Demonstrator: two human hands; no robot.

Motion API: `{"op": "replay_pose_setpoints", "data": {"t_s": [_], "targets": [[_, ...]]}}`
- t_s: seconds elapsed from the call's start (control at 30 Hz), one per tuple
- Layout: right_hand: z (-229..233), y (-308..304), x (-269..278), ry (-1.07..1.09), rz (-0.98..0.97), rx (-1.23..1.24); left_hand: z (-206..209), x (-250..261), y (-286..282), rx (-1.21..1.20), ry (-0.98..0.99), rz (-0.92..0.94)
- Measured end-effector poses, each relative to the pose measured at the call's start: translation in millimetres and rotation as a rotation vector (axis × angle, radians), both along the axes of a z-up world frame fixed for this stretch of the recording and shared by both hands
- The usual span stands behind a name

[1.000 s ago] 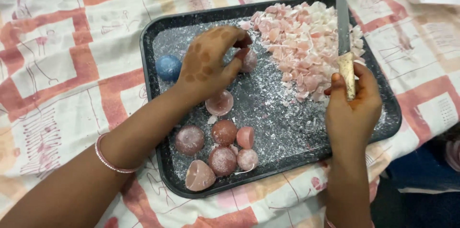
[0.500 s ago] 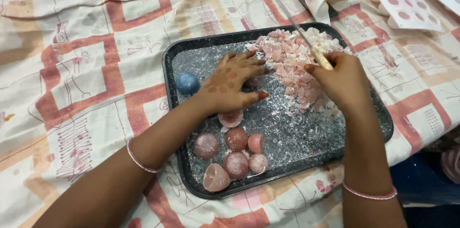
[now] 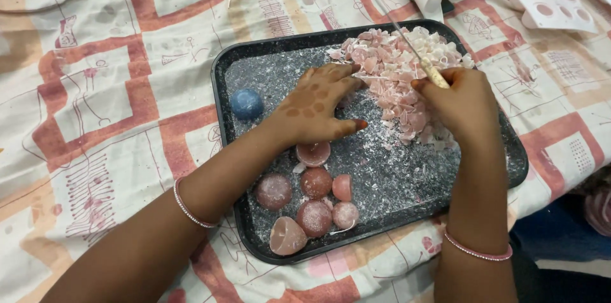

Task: The recorder uses a knife to scrape and cut small chunks of pink and white wax on a tray.

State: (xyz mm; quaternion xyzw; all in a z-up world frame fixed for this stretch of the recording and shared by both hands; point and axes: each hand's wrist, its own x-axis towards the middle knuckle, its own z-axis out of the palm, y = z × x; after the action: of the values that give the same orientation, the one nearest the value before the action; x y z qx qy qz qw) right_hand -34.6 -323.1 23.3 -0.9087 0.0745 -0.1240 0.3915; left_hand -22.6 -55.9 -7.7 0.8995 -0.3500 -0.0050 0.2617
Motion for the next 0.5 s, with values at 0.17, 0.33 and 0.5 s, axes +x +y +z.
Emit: {"op": "replay_pose_setpoints", "data": {"t_s": [0.17,0.33,0.5], "targets": [[16.1,25.0,-13.8,0.181,-0.164,-0.293,-3.4,-0.1,1.9,-0.036,0.008,0.003],[-4.0,12.8,-0.9,0.083,-0.129,-0.162,-14.6,4.1,0.4,-0.034,-0.023,-0.009],[-19.9,26.3,4.6,-0.177,0.141,0.175,-17.8,5.0,2.1,-0.047,-0.053,-0.02]]}}
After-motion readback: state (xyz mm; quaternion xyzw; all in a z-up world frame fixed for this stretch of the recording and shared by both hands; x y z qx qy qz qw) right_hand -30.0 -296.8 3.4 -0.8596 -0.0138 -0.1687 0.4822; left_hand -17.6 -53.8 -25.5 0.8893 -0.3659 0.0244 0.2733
